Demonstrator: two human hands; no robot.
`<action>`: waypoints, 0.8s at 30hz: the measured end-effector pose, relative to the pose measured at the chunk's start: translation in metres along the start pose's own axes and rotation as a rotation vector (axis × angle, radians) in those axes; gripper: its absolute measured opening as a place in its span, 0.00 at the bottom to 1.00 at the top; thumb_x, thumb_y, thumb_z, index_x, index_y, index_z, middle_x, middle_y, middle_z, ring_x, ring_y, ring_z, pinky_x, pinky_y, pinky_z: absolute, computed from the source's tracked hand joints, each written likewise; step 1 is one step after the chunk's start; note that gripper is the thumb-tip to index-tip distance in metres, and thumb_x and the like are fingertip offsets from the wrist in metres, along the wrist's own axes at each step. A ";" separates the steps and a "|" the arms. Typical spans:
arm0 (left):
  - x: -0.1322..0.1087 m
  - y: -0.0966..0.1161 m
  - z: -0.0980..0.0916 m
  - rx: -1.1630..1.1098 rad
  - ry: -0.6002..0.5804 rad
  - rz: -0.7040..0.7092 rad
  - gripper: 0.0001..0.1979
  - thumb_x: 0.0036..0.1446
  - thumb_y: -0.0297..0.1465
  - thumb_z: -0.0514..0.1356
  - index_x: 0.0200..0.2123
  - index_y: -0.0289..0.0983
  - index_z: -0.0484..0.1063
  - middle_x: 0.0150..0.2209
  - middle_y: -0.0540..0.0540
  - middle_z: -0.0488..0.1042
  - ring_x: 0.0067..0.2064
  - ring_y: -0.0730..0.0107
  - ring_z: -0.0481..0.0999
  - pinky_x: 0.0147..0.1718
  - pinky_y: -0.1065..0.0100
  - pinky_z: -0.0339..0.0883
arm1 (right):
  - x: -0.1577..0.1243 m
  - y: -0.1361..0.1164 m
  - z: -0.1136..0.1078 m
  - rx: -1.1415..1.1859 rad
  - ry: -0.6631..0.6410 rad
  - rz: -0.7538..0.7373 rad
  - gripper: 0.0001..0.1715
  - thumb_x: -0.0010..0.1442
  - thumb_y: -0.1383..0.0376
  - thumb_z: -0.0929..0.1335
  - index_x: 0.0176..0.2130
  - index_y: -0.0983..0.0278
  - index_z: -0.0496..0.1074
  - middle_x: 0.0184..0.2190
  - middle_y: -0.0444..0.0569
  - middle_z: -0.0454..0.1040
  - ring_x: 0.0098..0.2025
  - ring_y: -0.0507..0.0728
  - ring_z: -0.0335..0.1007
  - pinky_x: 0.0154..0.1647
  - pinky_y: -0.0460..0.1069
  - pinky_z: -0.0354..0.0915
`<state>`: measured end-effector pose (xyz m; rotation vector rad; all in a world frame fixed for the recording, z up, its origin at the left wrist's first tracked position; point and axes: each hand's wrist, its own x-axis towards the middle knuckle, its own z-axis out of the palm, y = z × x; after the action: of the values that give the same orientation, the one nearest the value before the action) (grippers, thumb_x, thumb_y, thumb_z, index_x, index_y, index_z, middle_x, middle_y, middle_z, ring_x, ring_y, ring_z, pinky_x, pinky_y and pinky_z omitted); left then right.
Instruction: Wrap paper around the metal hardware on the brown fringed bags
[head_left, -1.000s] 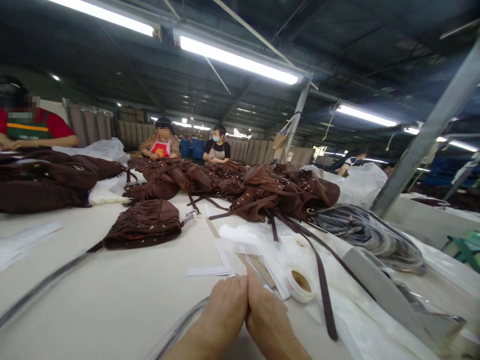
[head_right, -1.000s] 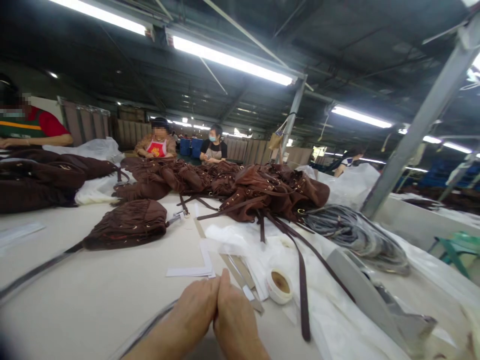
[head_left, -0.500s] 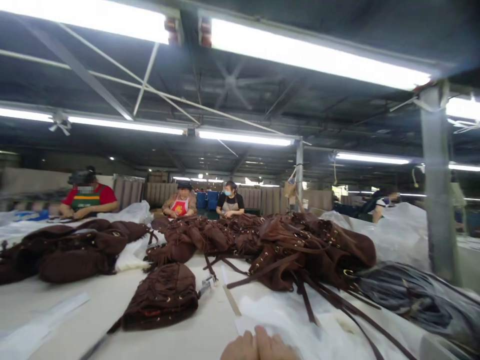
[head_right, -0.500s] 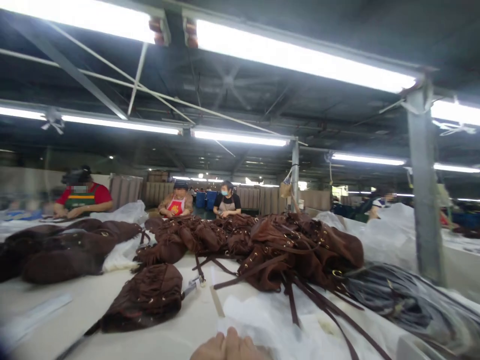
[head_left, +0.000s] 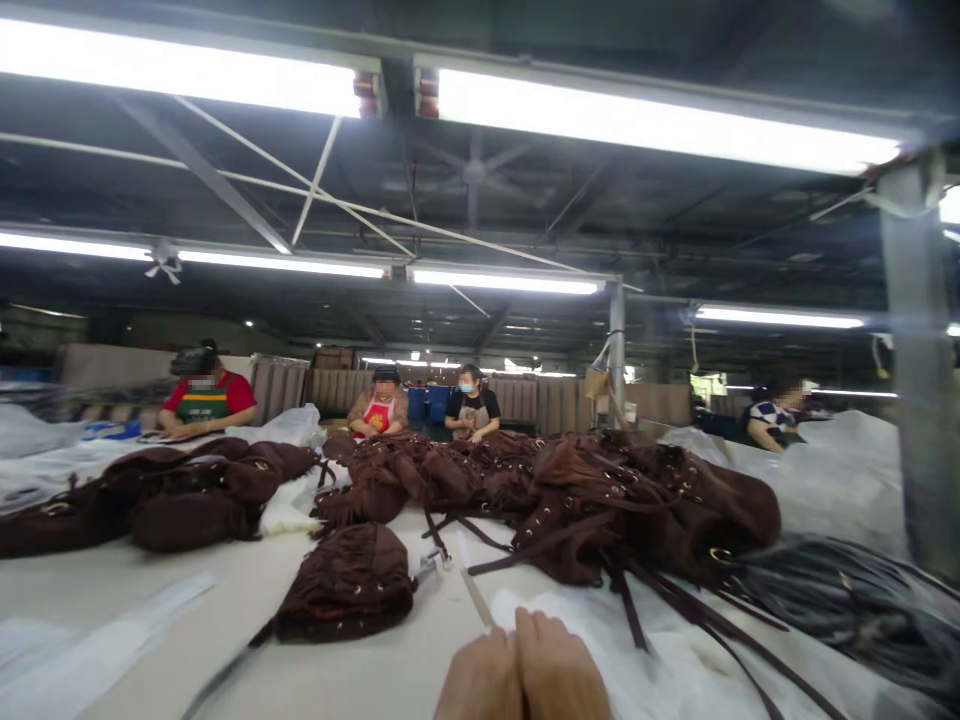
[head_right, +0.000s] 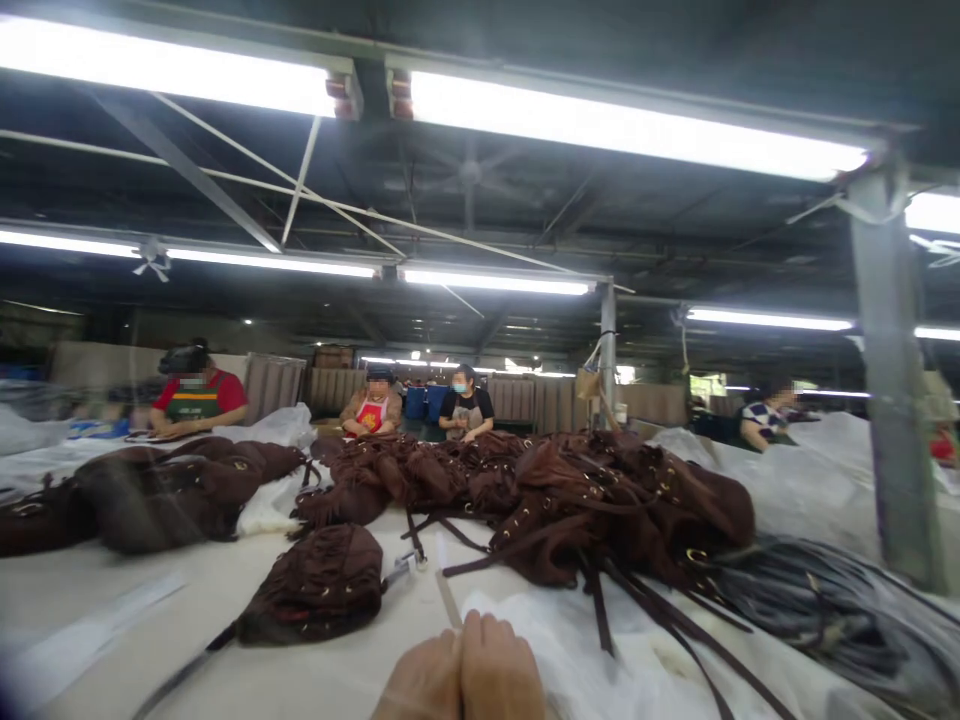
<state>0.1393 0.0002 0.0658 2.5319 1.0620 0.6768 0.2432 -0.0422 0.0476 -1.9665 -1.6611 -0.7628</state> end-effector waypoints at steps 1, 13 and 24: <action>0.000 0.003 -0.003 0.009 0.002 0.004 0.15 0.55 0.22 0.49 0.43 0.35 0.71 0.42 0.35 0.76 0.44 0.50 0.74 0.43 0.58 0.63 | 0.002 -0.002 -0.007 -0.009 -0.066 0.023 0.18 0.58 0.78 0.60 0.41 0.63 0.72 0.32 0.54 0.79 0.34 0.62 0.77 0.31 0.50 0.65; -0.006 0.002 0.019 -0.189 0.091 -0.109 0.09 0.61 0.24 0.45 0.37 0.36 0.64 0.39 0.41 0.73 0.42 0.62 0.71 0.43 0.67 0.62 | -0.003 -0.014 -0.018 0.177 -0.175 0.281 0.11 0.61 0.74 0.61 0.36 0.61 0.70 0.32 0.50 0.79 0.36 0.60 0.75 0.32 0.49 0.60; -0.015 -0.016 0.029 -0.425 0.048 -0.026 0.11 0.54 0.18 0.47 0.38 0.38 0.59 0.37 0.47 0.72 0.40 0.70 0.71 0.38 0.73 0.63 | -0.013 -0.003 -0.002 0.211 -0.172 0.225 0.12 0.58 0.76 0.61 0.32 0.61 0.68 0.25 0.45 0.78 0.30 0.57 0.75 0.26 0.47 0.53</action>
<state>0.1363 -0.0027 0.0300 2.1432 0.8562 0.8568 0.2386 -0.0521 0.0405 -2.0671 -1.5085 -0.3294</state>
